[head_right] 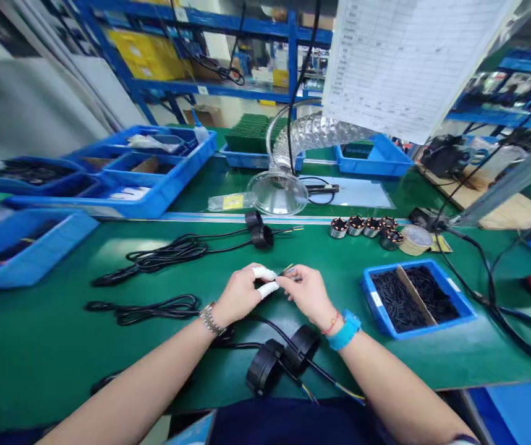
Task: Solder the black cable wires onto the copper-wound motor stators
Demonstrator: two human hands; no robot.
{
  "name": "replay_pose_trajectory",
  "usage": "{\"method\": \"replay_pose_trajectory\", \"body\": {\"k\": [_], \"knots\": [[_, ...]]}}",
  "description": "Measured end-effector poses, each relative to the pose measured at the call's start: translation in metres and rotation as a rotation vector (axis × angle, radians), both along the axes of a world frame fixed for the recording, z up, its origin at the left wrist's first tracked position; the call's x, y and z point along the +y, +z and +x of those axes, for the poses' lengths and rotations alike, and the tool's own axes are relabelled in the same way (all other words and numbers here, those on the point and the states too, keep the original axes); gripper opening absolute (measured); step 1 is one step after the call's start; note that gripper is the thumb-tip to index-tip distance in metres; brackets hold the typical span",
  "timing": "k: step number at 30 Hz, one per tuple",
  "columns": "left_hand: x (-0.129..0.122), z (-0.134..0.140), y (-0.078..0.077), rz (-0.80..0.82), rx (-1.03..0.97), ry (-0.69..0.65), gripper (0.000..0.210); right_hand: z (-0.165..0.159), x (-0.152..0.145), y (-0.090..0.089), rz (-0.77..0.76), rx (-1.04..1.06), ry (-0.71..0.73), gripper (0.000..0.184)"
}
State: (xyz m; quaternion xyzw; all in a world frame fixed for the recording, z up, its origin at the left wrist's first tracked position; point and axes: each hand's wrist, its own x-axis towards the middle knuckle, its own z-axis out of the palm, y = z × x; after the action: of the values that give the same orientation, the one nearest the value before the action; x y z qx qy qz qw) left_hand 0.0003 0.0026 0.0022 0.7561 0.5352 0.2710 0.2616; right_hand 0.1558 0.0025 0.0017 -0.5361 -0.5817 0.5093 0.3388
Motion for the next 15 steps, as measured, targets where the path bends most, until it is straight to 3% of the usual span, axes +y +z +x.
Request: {"method": "replay_pose_trajectory", "body": {"k": [4, 6, 8, 12, 15], "knots": [[0.008, -0.027, 0.017, -0.042, 0.115, -0.17, 0.039, -0.002, 0.001, -0.003, 0.012, -0.028, 0.153, 0.024], [0.006, -0.065, 0.029, -0.086, 0.217, -0.246, 0.05, -0.005, 0.004, -0.004, 0.049, -0.075, 0.236, 0.023], [-0.003, -0.112, 0.035, -0.197, 0.337, -0.255, 0.047, -0.009, 0.008, -0.005, 0.092, -0.134, 0.294, 0.022], [-0.034, -0.199, 0.021, -0.393, 0.579, -0.056, 0.047, -0.019, 0.024, -0.007, 0.18, -0.215, 0.364, 0.022], [-0.046, -0.234, 0.004, -0.344, 0.674, 0.028, 0.03, -0.033, 0.041, -0.008, 0.231, -0.256, 0.416, 0.022]]}}
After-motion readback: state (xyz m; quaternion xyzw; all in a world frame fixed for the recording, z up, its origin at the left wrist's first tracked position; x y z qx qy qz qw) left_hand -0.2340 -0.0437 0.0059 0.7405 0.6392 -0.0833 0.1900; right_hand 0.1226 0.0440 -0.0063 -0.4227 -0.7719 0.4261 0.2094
